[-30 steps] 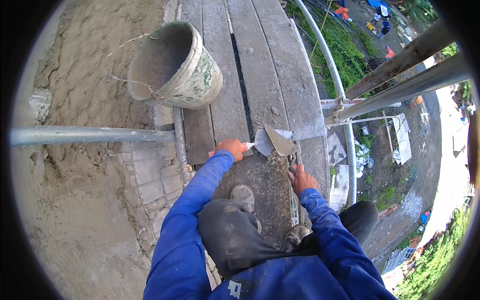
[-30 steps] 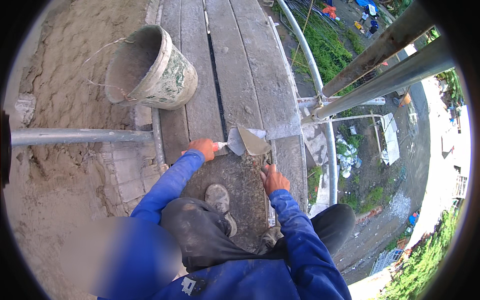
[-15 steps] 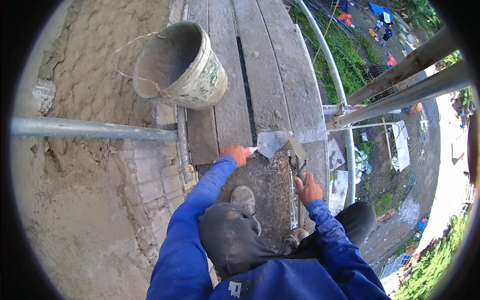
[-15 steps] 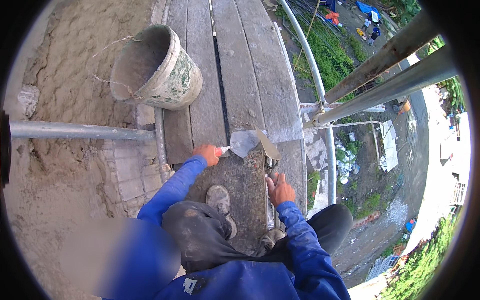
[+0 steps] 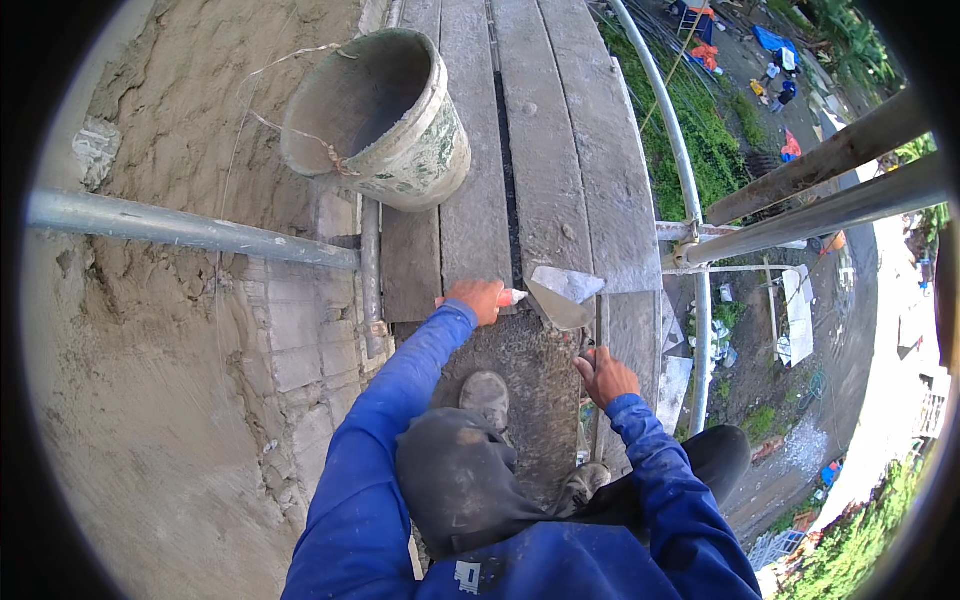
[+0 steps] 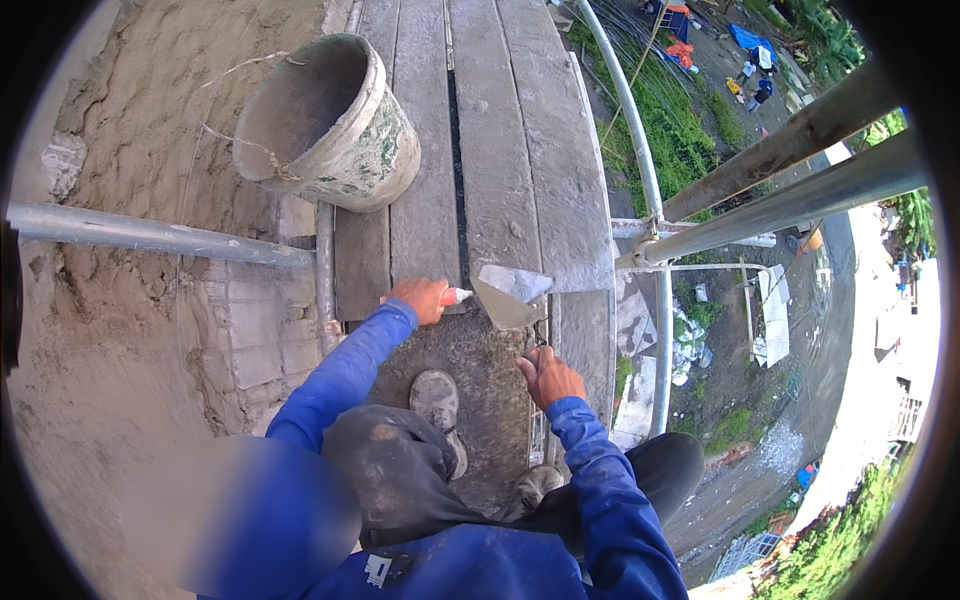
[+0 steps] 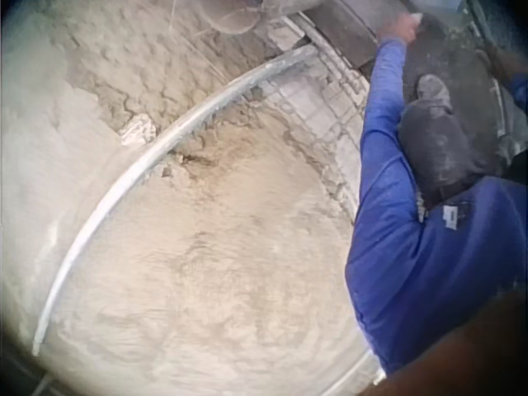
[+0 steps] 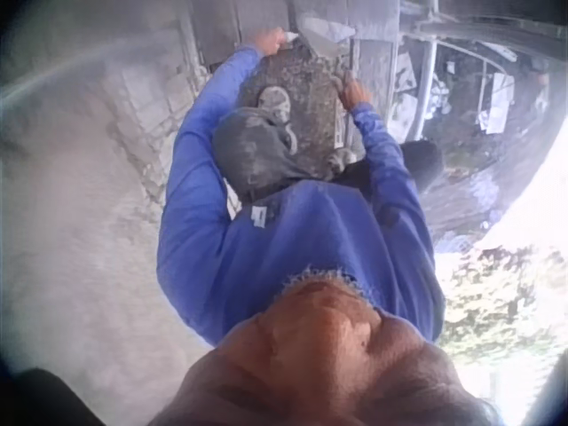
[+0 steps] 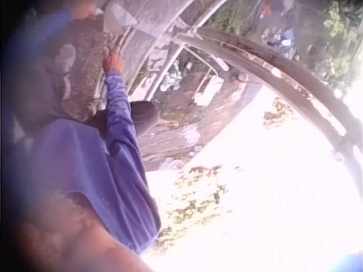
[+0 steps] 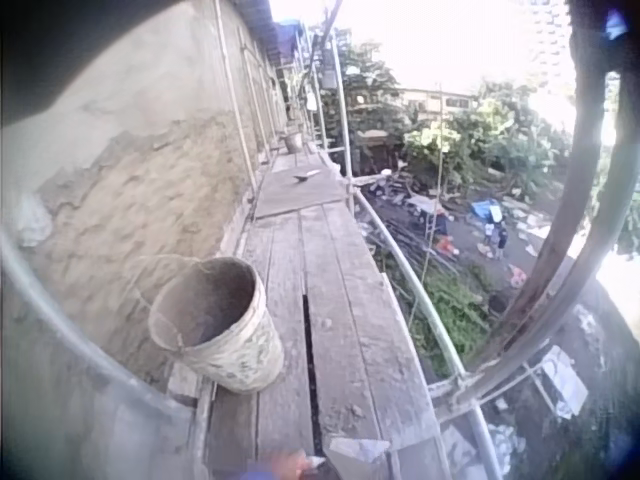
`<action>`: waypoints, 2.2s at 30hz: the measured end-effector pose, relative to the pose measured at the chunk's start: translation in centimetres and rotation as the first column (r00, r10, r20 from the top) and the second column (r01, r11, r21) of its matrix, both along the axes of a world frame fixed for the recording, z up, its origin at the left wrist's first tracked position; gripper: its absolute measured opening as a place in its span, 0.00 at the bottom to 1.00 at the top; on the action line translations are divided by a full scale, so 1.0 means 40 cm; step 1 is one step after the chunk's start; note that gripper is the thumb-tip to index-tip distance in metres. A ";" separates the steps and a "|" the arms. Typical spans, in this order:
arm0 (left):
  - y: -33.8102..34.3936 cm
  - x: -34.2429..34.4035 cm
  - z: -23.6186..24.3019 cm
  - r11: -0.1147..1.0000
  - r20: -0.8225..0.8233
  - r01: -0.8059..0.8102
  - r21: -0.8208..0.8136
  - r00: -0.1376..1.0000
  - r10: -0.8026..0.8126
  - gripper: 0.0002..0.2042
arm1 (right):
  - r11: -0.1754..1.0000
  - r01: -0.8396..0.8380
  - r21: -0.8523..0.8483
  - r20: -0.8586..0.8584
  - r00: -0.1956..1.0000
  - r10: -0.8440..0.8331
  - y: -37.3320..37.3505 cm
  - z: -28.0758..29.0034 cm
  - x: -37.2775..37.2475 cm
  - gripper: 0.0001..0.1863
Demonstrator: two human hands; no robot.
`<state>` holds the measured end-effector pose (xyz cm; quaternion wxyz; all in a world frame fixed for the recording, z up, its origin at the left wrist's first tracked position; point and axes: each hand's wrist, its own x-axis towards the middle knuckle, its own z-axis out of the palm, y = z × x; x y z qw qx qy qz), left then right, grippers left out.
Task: The person stands on scaffolding and applies cement to a wall using a trowel. They scoop cement from a bucket, spread it onto the wall surface, and smooth it with the trowel.
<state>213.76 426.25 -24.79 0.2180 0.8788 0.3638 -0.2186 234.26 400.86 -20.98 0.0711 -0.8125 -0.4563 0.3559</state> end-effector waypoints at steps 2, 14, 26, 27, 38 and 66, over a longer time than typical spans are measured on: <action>0.045 0.001 -0.002 0.991 -0.026 0.132 0.036 0.991 -0.131 0.15 | 0.999 -0.036 -0.019 0.001 0.999 0.036 -0.003 0.001 0.016 0.27; 0.091 0.057 0.002 0.955 -0.124 0.289 0.066 0.952 -0.280 0.15 | 0.988 -0.152 -0.032 0.154 0.976 0.156 -0.028 -0.089 0.096 0.27; 0.090 0.054 0.000 0.961 -0.158 0.265 0.084 0.955 -0.250 0.14 | 0.984 -0.173 -0.053 0.143 0.973 0.178 0.039 -0.024 0.097 0.27; 0.090 0.055 -0.001 0.959 -0.158 0.270 0.084 0.954 -0.254 0.14 | 0.980 -0.193 -0.050 0.165 0.966 0.199 0.061 -0.024 0.094 0.28; 0.086 0.052 0.011 0.961 -0.195 0.269 0.070 0.948 -0.251 0.13 | 0.957 -0.280 -0.074 0.111 0.952 0.287 0.062 -0.016 0.140 0.30; 0.067 0.036 -0.002 0.970 -0.160 0.224 0.093 0.965 -0.207 0.14 | 0.992 -0.110 0.061 0.176 0.980 0.098 0.032 -0.069 0.076 0.27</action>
